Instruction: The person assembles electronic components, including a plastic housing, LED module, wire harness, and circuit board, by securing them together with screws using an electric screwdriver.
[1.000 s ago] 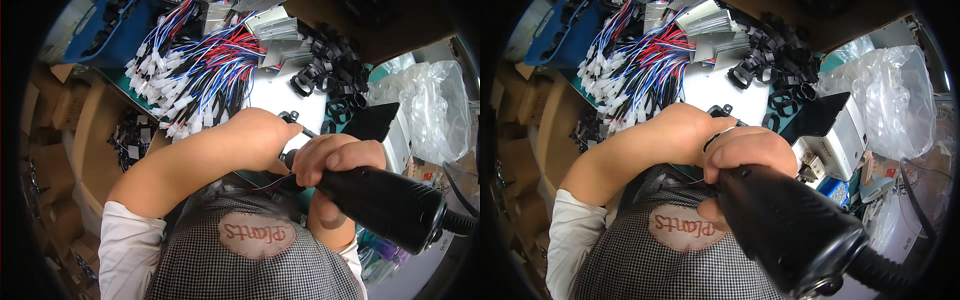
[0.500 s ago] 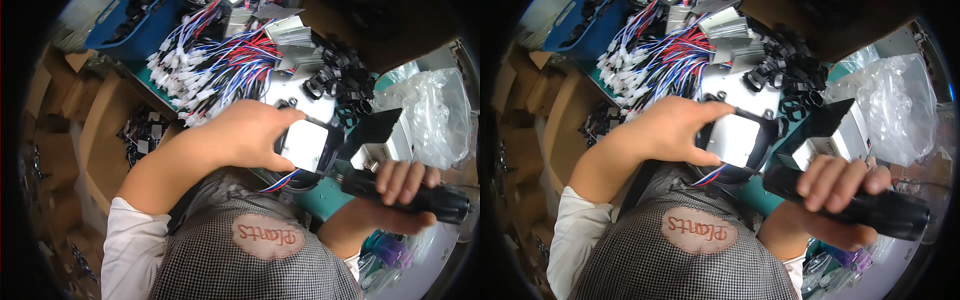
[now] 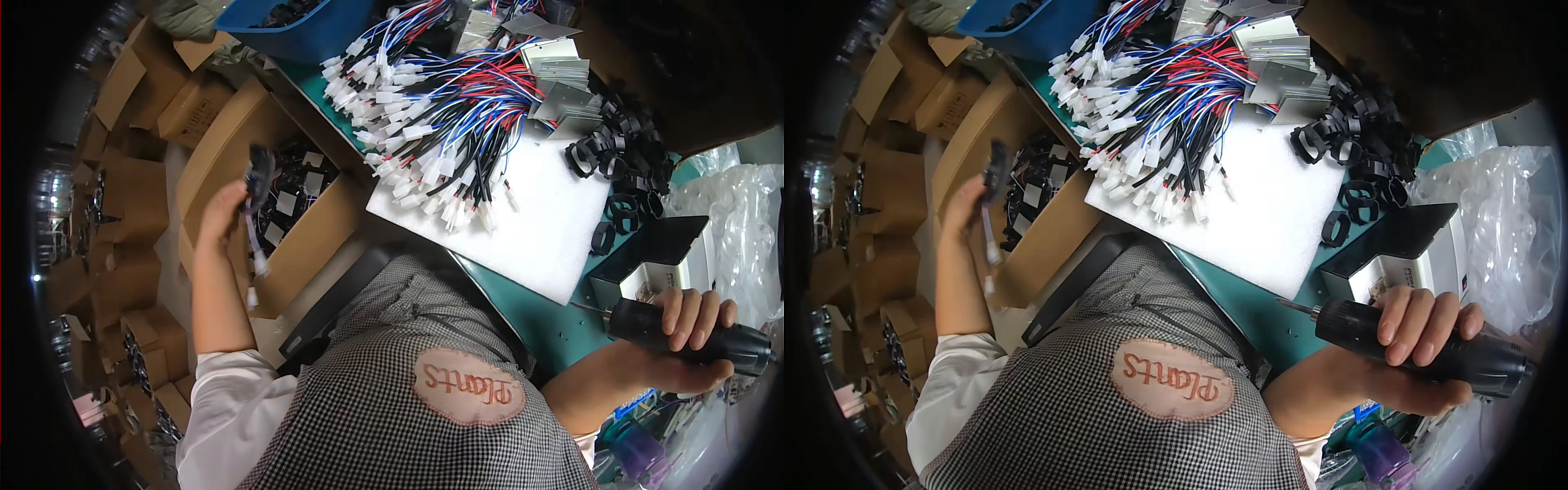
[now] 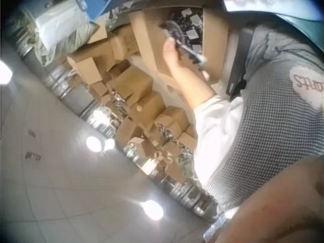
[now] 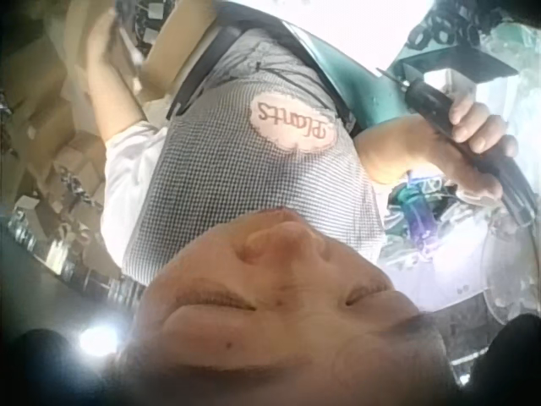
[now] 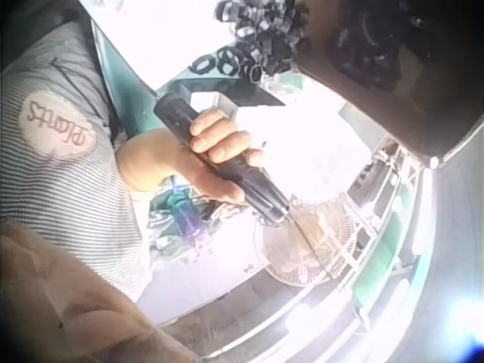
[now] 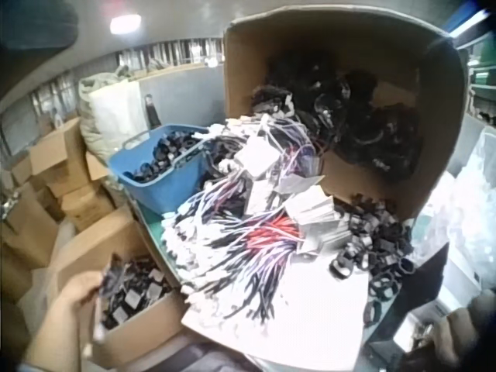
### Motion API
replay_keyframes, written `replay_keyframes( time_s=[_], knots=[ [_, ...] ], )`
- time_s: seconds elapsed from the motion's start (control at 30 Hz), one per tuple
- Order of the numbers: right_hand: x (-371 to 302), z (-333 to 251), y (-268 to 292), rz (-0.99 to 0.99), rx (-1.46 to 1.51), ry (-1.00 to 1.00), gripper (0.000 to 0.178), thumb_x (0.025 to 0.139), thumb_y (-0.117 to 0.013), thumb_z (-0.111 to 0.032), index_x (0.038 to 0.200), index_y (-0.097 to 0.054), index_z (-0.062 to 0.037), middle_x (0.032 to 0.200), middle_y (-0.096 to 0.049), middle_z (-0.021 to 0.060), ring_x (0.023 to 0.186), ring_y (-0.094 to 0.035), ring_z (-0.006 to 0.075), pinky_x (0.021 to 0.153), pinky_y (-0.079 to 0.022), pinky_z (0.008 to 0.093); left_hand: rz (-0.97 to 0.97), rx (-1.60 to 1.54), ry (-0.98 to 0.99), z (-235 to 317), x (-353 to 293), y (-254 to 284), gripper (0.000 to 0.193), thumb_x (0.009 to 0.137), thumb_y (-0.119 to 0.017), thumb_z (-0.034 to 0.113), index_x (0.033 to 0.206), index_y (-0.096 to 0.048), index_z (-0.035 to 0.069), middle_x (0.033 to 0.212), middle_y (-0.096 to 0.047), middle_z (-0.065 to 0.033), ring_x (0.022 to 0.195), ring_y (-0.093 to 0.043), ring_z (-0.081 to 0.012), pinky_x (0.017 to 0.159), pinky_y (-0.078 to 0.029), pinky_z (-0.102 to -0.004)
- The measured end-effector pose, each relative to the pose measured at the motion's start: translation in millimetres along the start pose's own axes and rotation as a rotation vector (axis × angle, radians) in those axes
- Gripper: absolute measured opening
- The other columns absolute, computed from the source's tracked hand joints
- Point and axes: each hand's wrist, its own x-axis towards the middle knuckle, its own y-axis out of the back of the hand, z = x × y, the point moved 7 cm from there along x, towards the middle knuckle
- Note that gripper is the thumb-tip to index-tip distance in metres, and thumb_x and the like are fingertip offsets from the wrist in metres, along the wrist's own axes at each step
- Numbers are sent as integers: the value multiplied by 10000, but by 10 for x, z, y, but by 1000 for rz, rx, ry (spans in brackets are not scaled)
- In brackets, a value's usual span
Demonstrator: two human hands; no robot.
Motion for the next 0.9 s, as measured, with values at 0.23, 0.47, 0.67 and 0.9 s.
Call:
replay_keyframes(
  time_s=[0.23, 0.47, 0.67, 0.9],
  knots=[
    [-77, -43, 126, 34, -53, 1, 478, 806, -702, -368, 1041, -443, -41, 712, -496, 23, 535, -506, 126, 536, -435, 273, 366, -330, 708, -1542, -153, -160, 508, 761, -689, 583, 701, -484, 122, 515, -411, 2, 335, -313, -141, 318, -227, -284],
    [-167, 29, 119, 72, -94, -8, 495, 821, -683, -416, 1056, -434, -59, 699, -495, 18, 525, -505, 120, 512, -440, 269, 204, -414, -114, 779, -112, -890, 242, 938, -548, 308, 895, -582, 73, 548, -319, 74, 428, -273, -37, 382, -217, -201],
    [-253, 109, -141, 127, -116, 59, 479, 795, -710, -405, 1018, -446, -73, 676, -470, -9, 516, -482, 94, 512, -422, 250, -732, -596, -123, 1866, -1322, -2667, 350, 993, -412, 298, 1020, -521, -33, 557, -392, 15, 436, -327, -70, 402, -290, -227],
    [-333, -119, -282, -5, -126, 235, 534, 843, -662, -445, 1126, -425, -59, 757, -554, 55, 579, -580, 182, 547, -505, 324, -1391, -546, 271, 2130, -2451, -3908, 769, 969, -136, 558, 1340, -362, -77, 1222, -538, -182, 1112, -540, -233, 979, -426, -359]
  ],
)
